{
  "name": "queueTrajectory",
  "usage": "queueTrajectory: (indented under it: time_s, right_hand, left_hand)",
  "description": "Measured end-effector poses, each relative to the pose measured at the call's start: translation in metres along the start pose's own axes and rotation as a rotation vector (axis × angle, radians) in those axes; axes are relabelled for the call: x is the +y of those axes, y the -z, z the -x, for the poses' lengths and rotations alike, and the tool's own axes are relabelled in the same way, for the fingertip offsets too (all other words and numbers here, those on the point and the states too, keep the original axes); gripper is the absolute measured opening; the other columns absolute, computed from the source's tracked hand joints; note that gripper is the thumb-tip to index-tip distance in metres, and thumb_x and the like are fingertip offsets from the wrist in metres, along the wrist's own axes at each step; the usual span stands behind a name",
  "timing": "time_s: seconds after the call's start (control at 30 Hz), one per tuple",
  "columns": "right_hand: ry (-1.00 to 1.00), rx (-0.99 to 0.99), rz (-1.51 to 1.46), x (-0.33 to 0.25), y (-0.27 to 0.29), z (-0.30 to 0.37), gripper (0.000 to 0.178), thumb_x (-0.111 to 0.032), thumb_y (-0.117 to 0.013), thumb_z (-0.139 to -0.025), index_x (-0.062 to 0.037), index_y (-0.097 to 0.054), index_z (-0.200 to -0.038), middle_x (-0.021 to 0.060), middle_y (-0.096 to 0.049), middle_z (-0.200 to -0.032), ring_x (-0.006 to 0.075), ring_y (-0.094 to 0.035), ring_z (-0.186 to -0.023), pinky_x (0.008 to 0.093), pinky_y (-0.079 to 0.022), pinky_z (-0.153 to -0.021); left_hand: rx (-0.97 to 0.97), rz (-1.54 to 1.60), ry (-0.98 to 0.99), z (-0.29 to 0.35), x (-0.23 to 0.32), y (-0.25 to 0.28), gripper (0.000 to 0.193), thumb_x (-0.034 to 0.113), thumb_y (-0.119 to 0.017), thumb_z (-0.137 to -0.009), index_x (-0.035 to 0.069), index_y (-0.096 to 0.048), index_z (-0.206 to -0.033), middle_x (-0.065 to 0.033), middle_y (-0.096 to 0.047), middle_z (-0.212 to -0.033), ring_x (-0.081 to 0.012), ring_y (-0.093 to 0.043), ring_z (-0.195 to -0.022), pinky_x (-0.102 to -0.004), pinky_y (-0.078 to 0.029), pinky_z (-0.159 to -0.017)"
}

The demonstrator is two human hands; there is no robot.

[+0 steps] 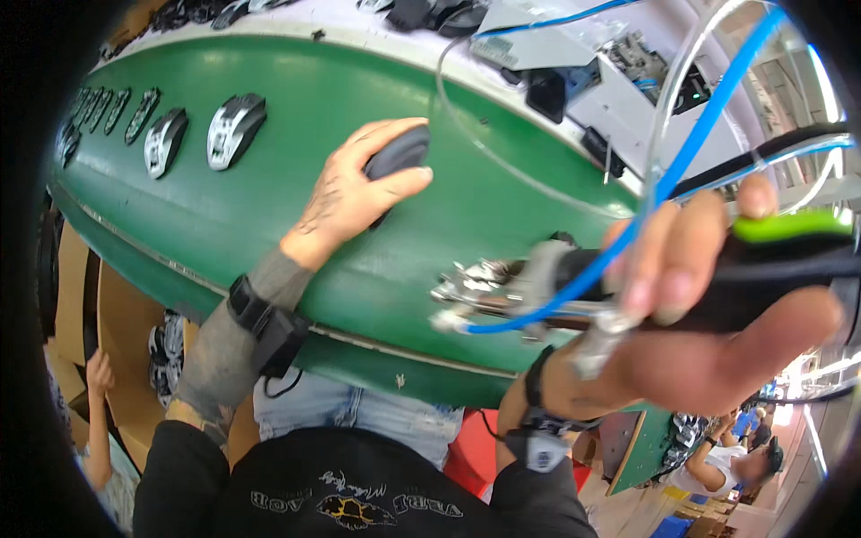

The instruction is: The person is assembling computer mice on a production line using an industrial screwdriver.

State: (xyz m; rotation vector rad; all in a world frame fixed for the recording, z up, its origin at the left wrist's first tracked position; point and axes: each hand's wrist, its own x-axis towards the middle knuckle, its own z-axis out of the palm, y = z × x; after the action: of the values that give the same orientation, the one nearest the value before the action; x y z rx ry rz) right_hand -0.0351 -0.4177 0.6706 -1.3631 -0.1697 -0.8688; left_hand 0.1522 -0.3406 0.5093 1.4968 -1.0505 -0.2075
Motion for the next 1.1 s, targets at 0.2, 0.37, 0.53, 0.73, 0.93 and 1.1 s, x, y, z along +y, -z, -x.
queueTrajectory:
  time_s: [0.2,0.37,0.53,0.73,0.93,1.1]
  right_hand:
    - [0.174,0.124,-0.02,-0.023,0.022,-0.01,0.055,-0.051,-0.035,-0.093,0.0021,-0.046,-0.101,0.012,-0.049,-0.057,0.0167,-0.044,-0.04,0.0277,-0.041,-0.037]
    - [0.217,-0.007,0.073,-0.024,0.036,-0.006,0.053,-0.049,-0.036,-0.093,0.0027,-0.049,-0.098,0.0118,-0.047,-0.054,0.0182,-0.042,-0.039,0.0257,-0.04,-0.039]
    - [0.068,0.127,0.101,-0.031,0.024,0.015,0.05,-0.046,-0.041,-0.093,0.0,-0.037,-0.112,0.0046,-0.044,-0.064,0.0146,-0.043,-0.051,0.0227,-0.034,-0.05]
    - [0.188,0.234,0.077,-0.025,0.01,0.006,0.045,-0.044,-0.038,-0.094,-0.001,-0.038,-0.105,0.0037,-0.043,-0.059,0.0141,-0.042,-0.045,0.0236,-0.034,-0.047]
    - [0.275,0.341,0.037,-0.021,0.014,0.006,0.043,-0.044,-0.04,-0.093,-0.0026,-0.04,-0.102,0.0055,-0.046,-0.058,0.0156,-0.044,-0.044,0.0262,-0.037,-0.048]
    - [0.423,0.438,-0.052,-0.017,0.017,0.008,0.047,-0.051,-0.041,-0.091,-0.0057,-0.044,-0.105,0.007,-0.049,-0.06,0.0186,-0.047,-0.048,0.0278,-0.038,-0.048]
  left_hand:
    - [-0.127,-0.368,0.068,-0.006,-0.021,0.002,0.051,0.027,-0.072,-0.064,0.007,-0.061,-0.109,-0.012,-0.056,-0.117,-0.0235,-0.057,-0.102,-0.0307,-0.045,-0.087]
    - [-0.069,0.358,0.26,0.004,-0.02,-0.006,0.054,0.029,-0.069,-0.078,0.004,-0.05,-0.122,-0.0152,-0.043,-0.13,-0.027,-0.039,-0.123,-0.0369,-0.033,-0.101]
    - [0.138,-0.175,-0.136,-0.019,-0.011,0.04,0.048,0.028,-0.067,-0.079,0.004,-0.051,-0.117,-0.0159,-0.043,-0.127,-0.0272,-0.04,-0.121,-0.0373,-0.032,-0.101]
    - [-0.023,-0.97,0.216,-0.013,-0.079,0.157,0.066,0.041,-0.07,-0.07,0.014,-0.047,-0.126,-0.0258,-0.04,-0.128,-0.0396,-0.045,-0.115,-0.0422,-0.04,-0.094]
    - [0.004,-0.384,0.263,-0.022,-0.036,0.085,0.056,0.036,-0.063,-0.076,0.009,-0.048,-0.123,-0.0174,-0.051,-0.116,-0.0308,-0.055,-0.1,-0.0412,-0.046,-0.088]
    - [-0.05,1.517,0.701,-0.001,0.034,0.002,0.047,0.036,-0.051,-0.083,0.013,-0.047,-0.123,-0.0118,-0.052,-0.116,-0.0246,-0.056,-0.093,-0.0435,-0.05,-0.078]
